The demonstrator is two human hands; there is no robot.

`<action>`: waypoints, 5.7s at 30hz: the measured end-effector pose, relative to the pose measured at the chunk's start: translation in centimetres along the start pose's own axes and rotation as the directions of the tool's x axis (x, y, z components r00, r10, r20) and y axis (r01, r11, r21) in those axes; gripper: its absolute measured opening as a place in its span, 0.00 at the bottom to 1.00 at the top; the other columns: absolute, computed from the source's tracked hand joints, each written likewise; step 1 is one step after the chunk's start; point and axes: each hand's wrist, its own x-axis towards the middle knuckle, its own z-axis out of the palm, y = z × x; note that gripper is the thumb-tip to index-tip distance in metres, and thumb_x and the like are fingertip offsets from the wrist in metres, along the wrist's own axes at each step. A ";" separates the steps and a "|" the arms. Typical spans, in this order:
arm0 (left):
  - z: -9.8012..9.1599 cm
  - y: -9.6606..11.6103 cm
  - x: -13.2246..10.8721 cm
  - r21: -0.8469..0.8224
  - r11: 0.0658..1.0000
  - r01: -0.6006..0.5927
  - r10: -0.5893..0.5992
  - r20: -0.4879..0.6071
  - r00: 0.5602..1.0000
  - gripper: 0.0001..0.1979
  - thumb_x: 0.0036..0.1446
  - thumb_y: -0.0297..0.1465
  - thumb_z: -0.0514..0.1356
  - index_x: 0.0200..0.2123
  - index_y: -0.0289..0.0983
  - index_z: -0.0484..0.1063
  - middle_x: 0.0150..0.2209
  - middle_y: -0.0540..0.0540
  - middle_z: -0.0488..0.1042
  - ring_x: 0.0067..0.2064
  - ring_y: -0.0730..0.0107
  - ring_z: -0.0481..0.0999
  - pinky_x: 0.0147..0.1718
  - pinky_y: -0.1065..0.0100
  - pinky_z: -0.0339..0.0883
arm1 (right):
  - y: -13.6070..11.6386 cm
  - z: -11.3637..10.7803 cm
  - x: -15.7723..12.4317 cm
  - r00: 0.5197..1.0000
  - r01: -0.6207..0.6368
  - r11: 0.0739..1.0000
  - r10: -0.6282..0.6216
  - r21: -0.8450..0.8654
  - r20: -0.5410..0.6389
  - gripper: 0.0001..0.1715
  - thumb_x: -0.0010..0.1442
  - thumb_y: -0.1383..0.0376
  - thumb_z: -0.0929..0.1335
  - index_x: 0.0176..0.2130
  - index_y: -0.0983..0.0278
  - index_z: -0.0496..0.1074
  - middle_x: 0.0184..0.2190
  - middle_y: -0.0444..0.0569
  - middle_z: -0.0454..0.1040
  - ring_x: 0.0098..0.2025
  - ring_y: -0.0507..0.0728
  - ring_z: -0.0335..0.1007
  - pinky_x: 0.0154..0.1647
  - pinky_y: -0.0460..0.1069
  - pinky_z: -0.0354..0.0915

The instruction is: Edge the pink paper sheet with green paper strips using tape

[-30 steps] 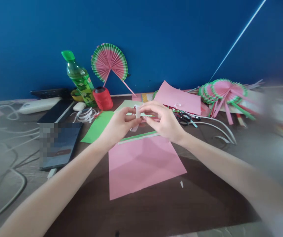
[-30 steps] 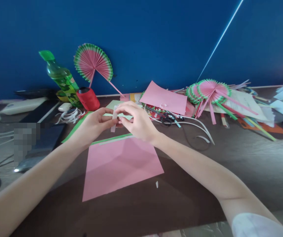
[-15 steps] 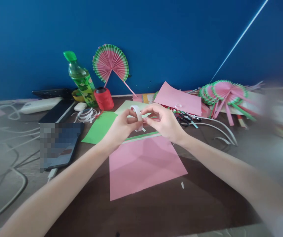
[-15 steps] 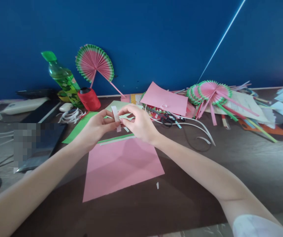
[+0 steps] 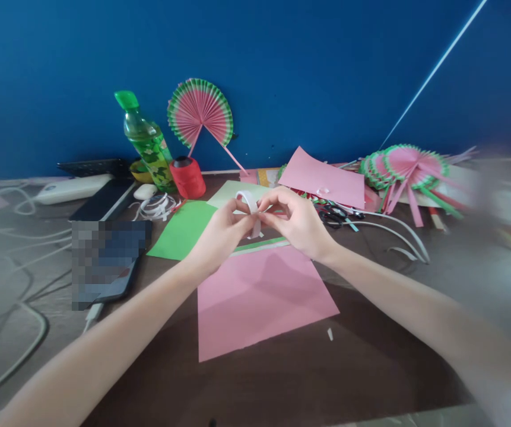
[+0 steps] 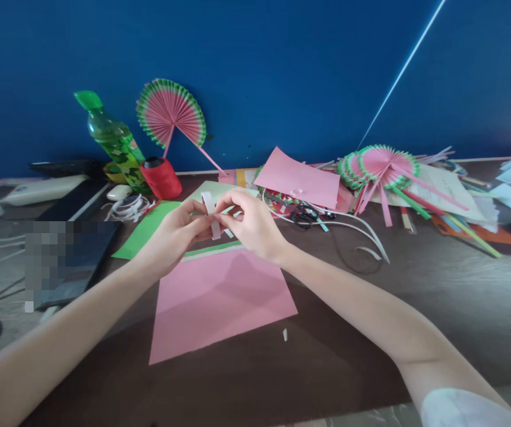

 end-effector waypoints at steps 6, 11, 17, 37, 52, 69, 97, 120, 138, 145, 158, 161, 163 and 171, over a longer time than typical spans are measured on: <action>-0.1 -0.4 0.1 0.075 0.995 -0.059 0.061 -0.024 0.998 0.06 0.55 0.32 0.54 0.29 0.38 0.59 0.22 0.54 0.68 0.27 0.74 0.73 0.32 0.68 0.68 | 0.1 0.1 -0.1 0.999 -0.046 0.998 0.046 0.045 -0.005 0.05 0.55 0.64 0.67 0.33 0.63 0.66 0.35 0.47 0.71 0.40 0.54 0.69 0.37 0.49 0.67; 0.0 -0.7 0.0 0.108 0.988 -0.109 0.113 -0.038 0.993 0.05 0.55 0.30 0.54 0.30 0.38 0.58 0.24 0.54 0.69 0.29 0.75 0.73 0.32 0.70 0.66 | -0.1 0.1 -0.1 0.999 -0.047 0.999 0.047 0.021 -0.006 0.04 0.55 0.65 0.67 0.33 0.63 0.67 0.34 0.46 0.72 0.38 0.53 0.70 0.36 0.49 0.66; 0.2 -1.0 -0.1 0.166 0.978 -0.128 0.140 -0.064 0.988 0.06 0.56 0.33 0.53 0.30 0.38 0.58 0.22 0.54 0.69 0.25 0.76 0.70 0.24 0.73 0.60 | -0.2 0.1 -0.2 0.999 -0.052 0.999 0.053 0.012 -0.015 0.03 0.55 0.66 0.66 0.32 0.64 0.67 0.32 0.46 0.71 0.36 0.53 0.69 0.36 0.49 0.66; 0.8 -0.8 -0.8 0.263 0.937 -0.230 0.268 -0.122 0.956 0.06 0.57 0.32 0.51 0.29 0.39 0.57 0.22 0.54 0.69 0.24 0.78 0.69 0.22 0.75 0.60 | -0.8 0.3 -0.7 0.945 0.303 0.923 -0.324 -0.238 -0.053 0.08 0.58 0.74 0.62 0.29 0.62 0.62 0.30 0.45 0.66 0.33 0.51 0.63 0.34 0.48 0.61; 0.9 -0.9 -0.7 0.031 0.987 -0.156 0.158 -0.105 0.982 0.06 0.57 0.31 0.53 0.28 0.38 0.59 0.16 0.57 0.62 0.18 0.79 0.63 0.22 0.74 0.63 | -0.2 0.1 -0.5 0.881 0.468 0.816 -0.462 -0.339 0.103 0.08 0.62 0.72 0.58 0.32 0.61 0.57 0.30 0.47 0.62 0.35 0.54 0.59 0.36 0.50 0.60; 0.6 -0.7 -0.3 -0.102 0.987 -0.126 0.119 -0.073 0.990 0.05 0.57 0.31 0.53 0.29 0.37 0.61 0.18 0.56 0.64 0.20 0.80 0.65 0.24 0.74 0.63 | -0.5 0.0 -0.4 0.991 0.129 0.989 -0.131 -0.075 -0.016 0.03 0.58 0.67 0.65 0.32 0.63 0.64 0.31 0.44 0.66 0.33 0.50 0.65 0.31 0.46 0.64; 0.7 -0.9 -0.9 0.258 0.937 -0.237 0.274 -0.119 0.954 0.08 0.55 0.30 0.55 0.28 0.39 0.55 0.22 0.55 0.70 0.26 0.76 0.74 0.24 0.74 0.62 | -1.3 0.2 -0.4 0.998 -0.056 0.998 0.056 -0.004 0.033 0.02 0.57 0.69 0.63 0.31 0.64 0.64 0.29 0.44 0.69 0.32 0.51 0.68 0.32 0.47 0.63; 0.7 -1.1 -1.2 0.359 0.886 -0.294 0.355 -0.117 0.927 0.08 0.53 0.26 0.54 0.27 0.39 0.55 0.22 0.56 0.69 0.26 0.77 0.71 0.26 0.73 0.62 | -1.3 0.2 -0.6 0.999 0.049 0.991 -0.049 -0.122 0.001 0.02 0.56 0.69 0.64 0.30 0.63 0.64 0.30 0.44 0.69 0.33 0.52 0.66 0.35 0.48 0.63; 0.8 -0.7 -1.2 0.140 0.963 -0.232 0.247 -0.108 0.963 0.08 0.55 0.30 0.54 0.27 0.39 0.55 0.20 0.55 0.68 0.23 0.78 0.69 0.21 0.75 0.58 | -1.3 0.2 -0.7 0.988 0.134 0.979 -0.143 -0.156 -0.051 0.04 0.55 0.71 0.66 0.31 0.63 0.67 0.29 0.43 0.70 0.33 0.51 0.68 0.36 0.49 0.65; 0.7 -0.7 -1.2 0.170 0.956 -0.240 0.262 -0.122 0.957 0.07 0.55 0.28 0.53 0.27 0.39 0.55 0.18 0.57 0.64 0.20 0.80 0.63 0.19 0.76 0.52 | -1.5 0.2 -0.9 0.975 0.200 0.951 -0.218 -0.234 -0.052 0.05 0.56 0.73 0.65 0.30 0.63 0.65 0.29 0.45 0.70 0.34 0.52 0.67 0.36 0.48 0.64; 0.8 -0.1 -1.5 0.075 0.956 -0.283 0.290 -0.094 0.953 0.10 0.51 0.27 0.55 0.24 0.39 0.54 0.14 0.59 0.58 0.16 0.83 0.53 0.17 0.76 0.46 | -1.5 0.3 -1.4 0.875 0.442 0.822 -0.483 -0.359 -0.027 0.07 0.58 0.75 0.62 0.32 0.63 0.62 0.29 0.47 0.67 0.33 0.53 0.63 0.33 0.49 0.64; 0.8 0.0 -1.6 0.026 0.964 -0.266 0.267 -0.089 0.960 0.10 0.50 0.27 0.56 0.24 0.39 0.54 0.14 0.59 0.57 0.16 0.83 0.52 0.17 0.77 0.46 | -1.4 0.3 -1.3 0.850 0.488 0.791 -0.527 -0.369 -0.006 0.09 0.58 0.76 0.62 0.32 0.62 0.62 0.28 0.47 0.67 0.32 0.53 0.62 0.33 0.49 0.64; 0.8 -0.1 -1.5 -0.015 0.968 -0.250 0.248 -0.084 0.965 0.10 0.50 0.28 0.56 0.24 0.38 0.54 0.14 0.59 0.58 0.16 0.83 0.53 0.17 0.77 0.48 | -1.4 0.2 -1.2 0.836 0.514 0.776 -0.549 -0.365 0.010 0.10 0.58 0.77 0.61 0.32 0.62 0.61 0.27 0.46 0.66 0.32 0.53 0.62 0.33 0.49 0.63; 0.9 -0.2 -1.3 -0.160 0.971 -0.180 0.171 -0.069 0.983 0.09 0.50 0.29 0.57 0.24 0.37 0.57 0.16 0.57 0.63 0.19 0.81 0.61 0.22 0.76 0.57 | -1.2 0.0 -1.0 0.810 0.565 0.755 -0.584 -0.334 0.051 0.09 0.59 0.76 0.61 0.34 0.62 0.61 0.29 0.47 0.66 0.34 0.53 0.63 0.35 0.50 0.64</action>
